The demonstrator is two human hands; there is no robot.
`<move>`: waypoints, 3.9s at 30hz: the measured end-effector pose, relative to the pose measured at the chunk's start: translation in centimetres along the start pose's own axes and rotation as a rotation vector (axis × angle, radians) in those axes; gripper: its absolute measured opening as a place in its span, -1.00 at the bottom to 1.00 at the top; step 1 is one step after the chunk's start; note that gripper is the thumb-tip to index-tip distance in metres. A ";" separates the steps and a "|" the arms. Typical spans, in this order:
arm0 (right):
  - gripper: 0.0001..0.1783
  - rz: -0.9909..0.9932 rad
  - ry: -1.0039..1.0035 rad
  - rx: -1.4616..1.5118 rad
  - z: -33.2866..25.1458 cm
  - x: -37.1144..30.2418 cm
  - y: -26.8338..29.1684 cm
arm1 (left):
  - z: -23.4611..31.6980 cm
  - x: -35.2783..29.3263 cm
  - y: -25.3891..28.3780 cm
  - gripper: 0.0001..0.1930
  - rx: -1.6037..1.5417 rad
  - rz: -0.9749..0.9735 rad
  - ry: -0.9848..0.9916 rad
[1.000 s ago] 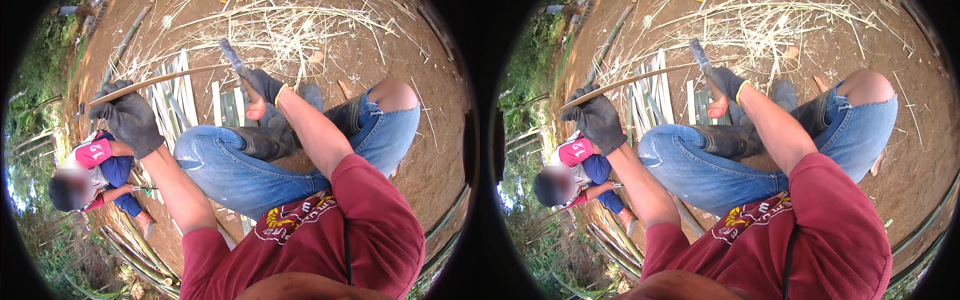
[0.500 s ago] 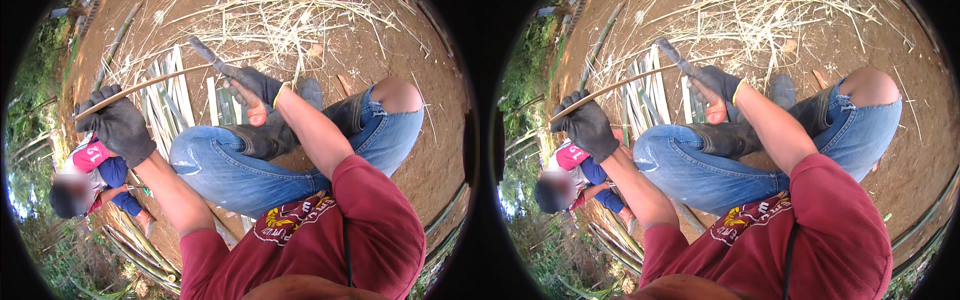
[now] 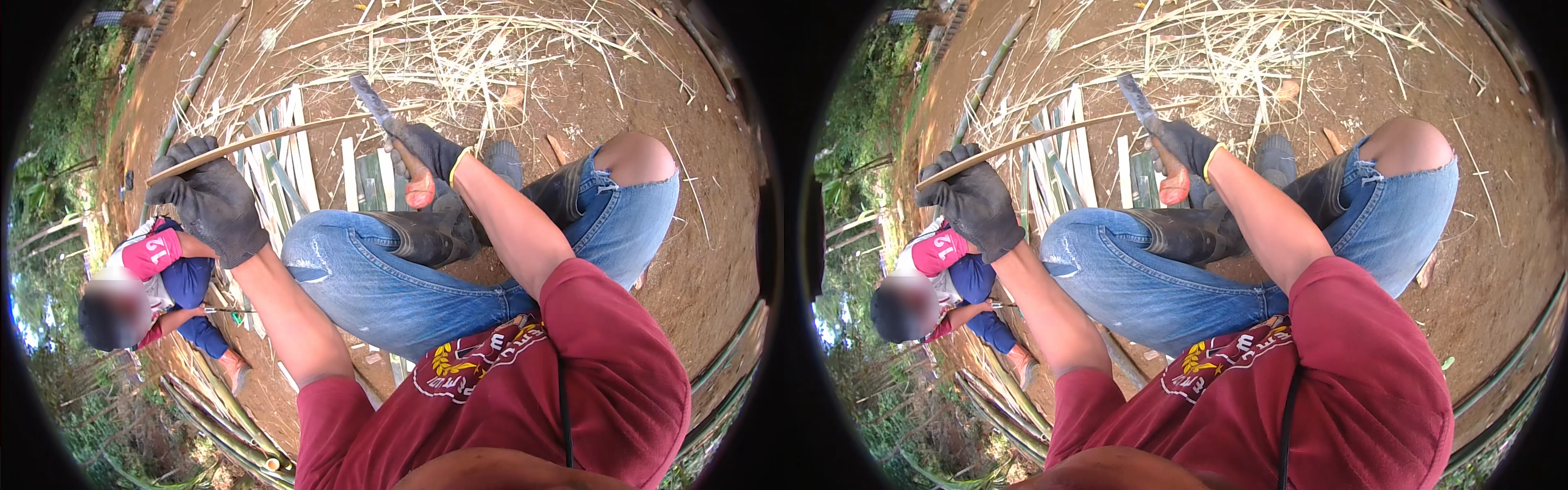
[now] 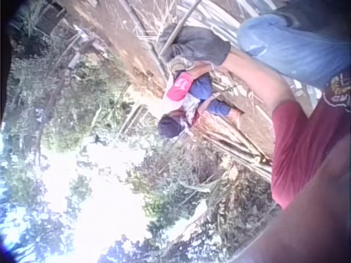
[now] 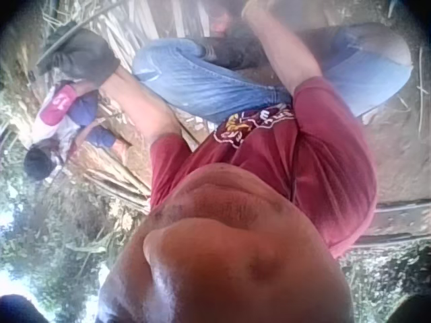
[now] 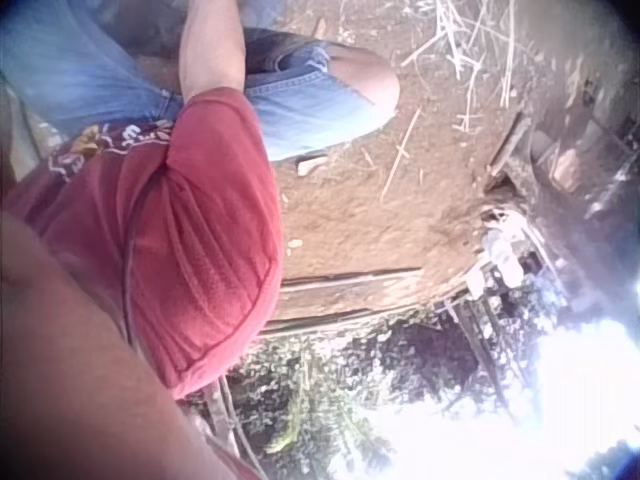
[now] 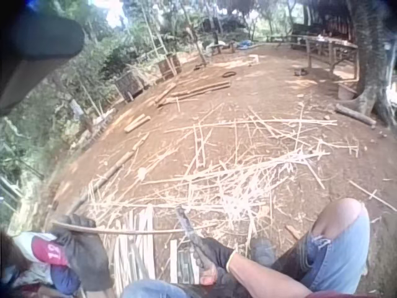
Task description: The person sits on the ground and uses a machete to split long bamboo poles into thin strips. They hold the bamboo with one hand and strike it with the machete to separate the sections, then place the finished strips on a pile nearby.
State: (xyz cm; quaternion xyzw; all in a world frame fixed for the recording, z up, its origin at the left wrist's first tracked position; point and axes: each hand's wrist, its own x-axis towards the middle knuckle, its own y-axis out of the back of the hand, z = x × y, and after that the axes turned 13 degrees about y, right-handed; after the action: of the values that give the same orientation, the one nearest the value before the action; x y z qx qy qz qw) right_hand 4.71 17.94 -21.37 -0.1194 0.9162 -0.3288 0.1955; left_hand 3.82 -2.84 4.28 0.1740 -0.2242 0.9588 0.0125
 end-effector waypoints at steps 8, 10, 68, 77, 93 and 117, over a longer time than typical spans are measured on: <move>-0.41 0.020 0.030 -0.050 -3.4 -2.2 -4.4 | -0.2 0.0 1.5 -0.66 -0.083 0.087 0.016; -0.38 0.024 -0.012 -0.015 -3.2 -1.9 -3.3 | -0.1 -0.1 1.1 -0.65 -0.051 0.115 0.017; -0.27 -0.162 0.178 -0.178 -3.9 -2.6 -8.1 | 0.2 0.3 5.3 -0.81 -0.021 0.151 0.009; -0.34 -0.229 0.049 0.055 -6.9 -6.1 -11.6 | 0.0 -1.2 2.0 -0.68 0.136 0.257 -0.099; -0.61 -0.203 0.215 0.031 -6.2 -5.6 -13.1 | -0.9 -0.6 3.1 -0.60 0.223 0.270 -0.145; -0.64 0.368 0.137 0.257 0.5 -2.1 4.8 | -0.4 1.1 2.2 -0.57 0.458 0.358 -0.183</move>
State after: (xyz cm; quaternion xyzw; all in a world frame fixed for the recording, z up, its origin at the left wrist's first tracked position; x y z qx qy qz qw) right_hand 6.41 22.06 -24.25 0.0983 0.8843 -0.4087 0.2033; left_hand 2.39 -4.70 3.39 0.2156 -0.0296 0.9517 -0.2167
